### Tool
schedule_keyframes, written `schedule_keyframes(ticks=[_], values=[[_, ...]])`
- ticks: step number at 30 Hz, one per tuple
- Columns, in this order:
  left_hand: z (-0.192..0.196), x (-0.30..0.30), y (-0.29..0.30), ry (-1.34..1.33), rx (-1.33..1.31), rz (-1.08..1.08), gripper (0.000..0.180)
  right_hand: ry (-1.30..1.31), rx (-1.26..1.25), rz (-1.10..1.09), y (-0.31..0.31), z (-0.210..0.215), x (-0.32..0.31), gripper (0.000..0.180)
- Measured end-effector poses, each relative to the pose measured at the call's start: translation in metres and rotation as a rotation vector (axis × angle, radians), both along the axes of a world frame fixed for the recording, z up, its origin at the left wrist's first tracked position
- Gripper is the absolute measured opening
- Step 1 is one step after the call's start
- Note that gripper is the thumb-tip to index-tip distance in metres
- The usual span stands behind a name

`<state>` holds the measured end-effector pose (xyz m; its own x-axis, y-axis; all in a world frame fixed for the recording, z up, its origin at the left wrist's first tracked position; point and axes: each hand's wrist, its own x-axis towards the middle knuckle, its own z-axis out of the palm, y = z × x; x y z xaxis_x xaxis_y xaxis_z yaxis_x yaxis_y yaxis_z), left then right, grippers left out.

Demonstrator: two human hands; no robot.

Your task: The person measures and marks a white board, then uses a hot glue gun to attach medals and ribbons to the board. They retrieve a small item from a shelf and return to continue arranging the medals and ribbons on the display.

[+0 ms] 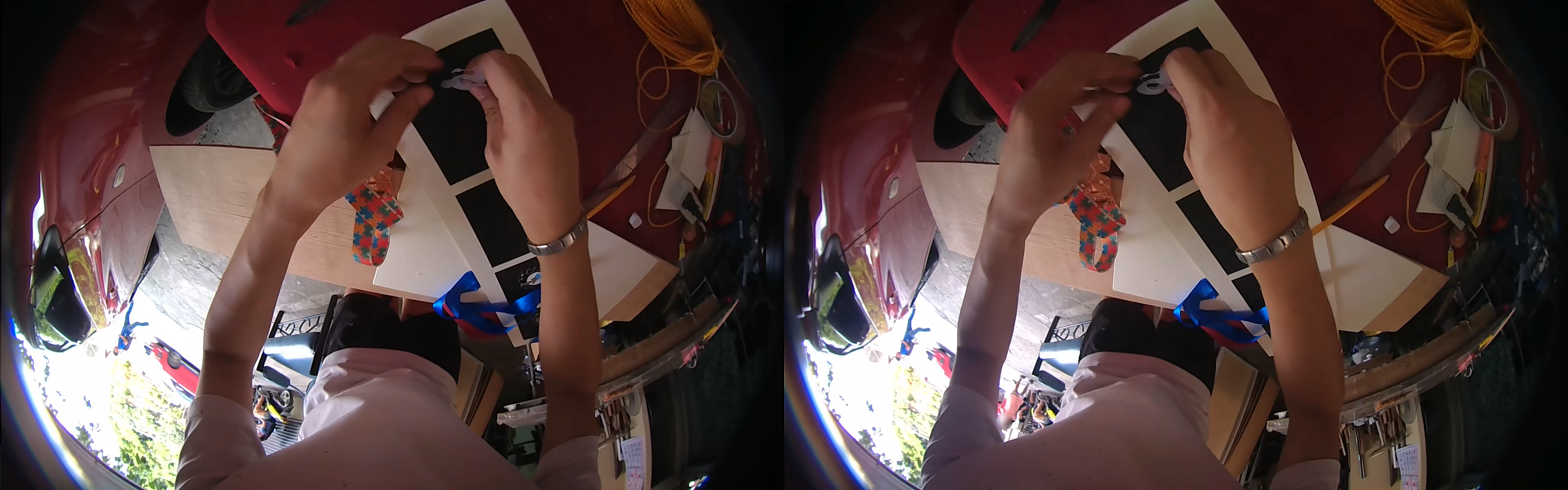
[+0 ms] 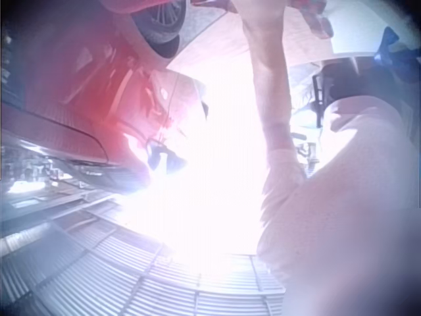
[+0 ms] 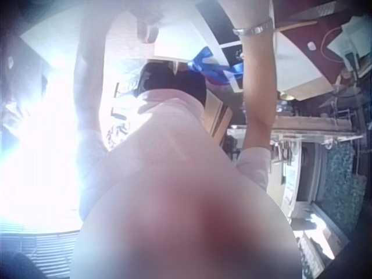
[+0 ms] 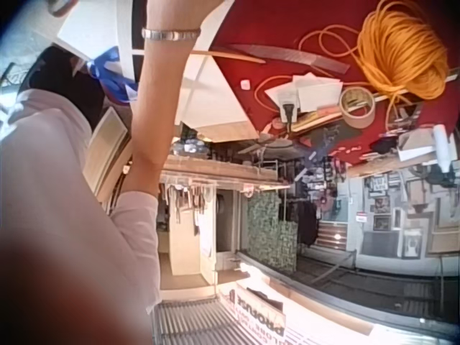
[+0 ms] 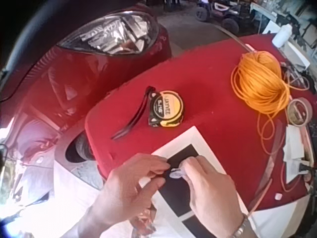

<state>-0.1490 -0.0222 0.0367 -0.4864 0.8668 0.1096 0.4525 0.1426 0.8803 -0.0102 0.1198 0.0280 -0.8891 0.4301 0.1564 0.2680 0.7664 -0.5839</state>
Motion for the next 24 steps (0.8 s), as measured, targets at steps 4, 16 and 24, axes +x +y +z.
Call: schedule_keyframes(ticks=[4,16,24], values=[[0.002,0.005,0.0,0.137,-0.101,-0.021,0.022,-0.015,-0.027,-0.05,-0.001,-0.007,-0.002,0.016],[0.0,0.006,0.005,0.18,-0.096,0.003,0.028,0.064,-0.387,-0.162,0.006,0.015,0.008,0.012],[0.001,0.013,0.026,0.445,-0.158,-0.026,0.016,0.088,-0.624,-0.288,-0.005,0.02,0.033,0.012]])
